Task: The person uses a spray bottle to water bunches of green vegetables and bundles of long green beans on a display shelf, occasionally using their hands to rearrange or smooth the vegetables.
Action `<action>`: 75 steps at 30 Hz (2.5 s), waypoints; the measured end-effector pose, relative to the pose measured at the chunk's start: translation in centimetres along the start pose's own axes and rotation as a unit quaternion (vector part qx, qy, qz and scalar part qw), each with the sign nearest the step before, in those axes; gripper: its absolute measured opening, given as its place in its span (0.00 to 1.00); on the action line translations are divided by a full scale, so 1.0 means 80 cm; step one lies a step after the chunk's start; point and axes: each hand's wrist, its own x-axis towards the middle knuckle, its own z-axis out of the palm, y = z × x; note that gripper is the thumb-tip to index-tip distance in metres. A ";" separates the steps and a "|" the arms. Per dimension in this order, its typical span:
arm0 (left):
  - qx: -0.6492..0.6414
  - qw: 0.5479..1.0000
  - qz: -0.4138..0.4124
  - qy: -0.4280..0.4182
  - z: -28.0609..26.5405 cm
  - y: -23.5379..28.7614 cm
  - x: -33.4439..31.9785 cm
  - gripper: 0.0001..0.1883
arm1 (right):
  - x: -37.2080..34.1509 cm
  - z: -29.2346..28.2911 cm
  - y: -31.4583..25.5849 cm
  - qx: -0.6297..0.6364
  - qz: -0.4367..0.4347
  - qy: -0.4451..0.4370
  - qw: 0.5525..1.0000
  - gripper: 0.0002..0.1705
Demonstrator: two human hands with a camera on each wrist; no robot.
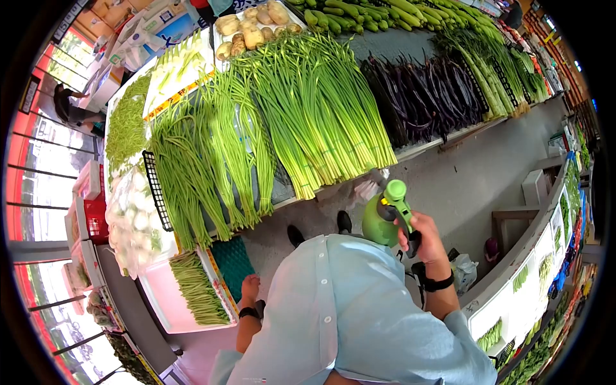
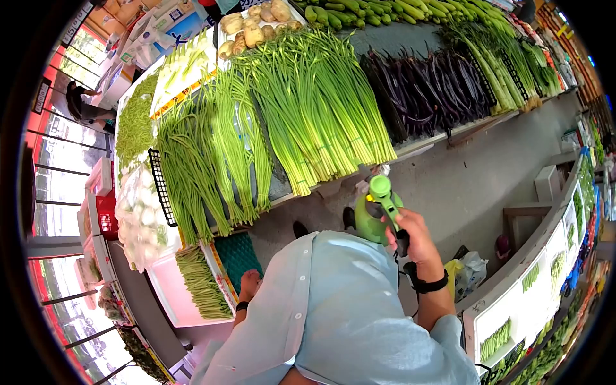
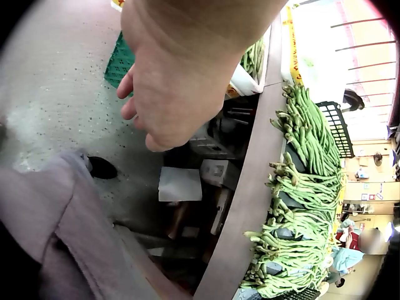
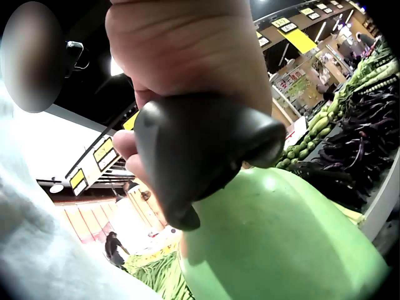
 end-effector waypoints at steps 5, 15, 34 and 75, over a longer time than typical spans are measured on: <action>0.054 0.998 -0.004 0.024 -0.001 0.095 -0.024 0.18 | -0.006 -0.013 0.010 0.026 -0.043 0.086 0.995 0.25; 0.048 0.998 0.005 0.039 0.007 0.088 -0.012 0.19 | 0.023 -0.010 -0.023 0.039 -0.117 0.125 0.984 0.23; -0.009 0.997 0.005 0.076 0.017 0.071 -0.062 0.14 | 0.230 0.133 -0.119 0.078 0.038 -0.130 0.988 0.24; -0.039 0.986 -0.031 0.156 0.040 0.036 -0.133 0.15 | 0.378 0.057 -0.192 -0.020 0.026 -0.016 0.999 0.18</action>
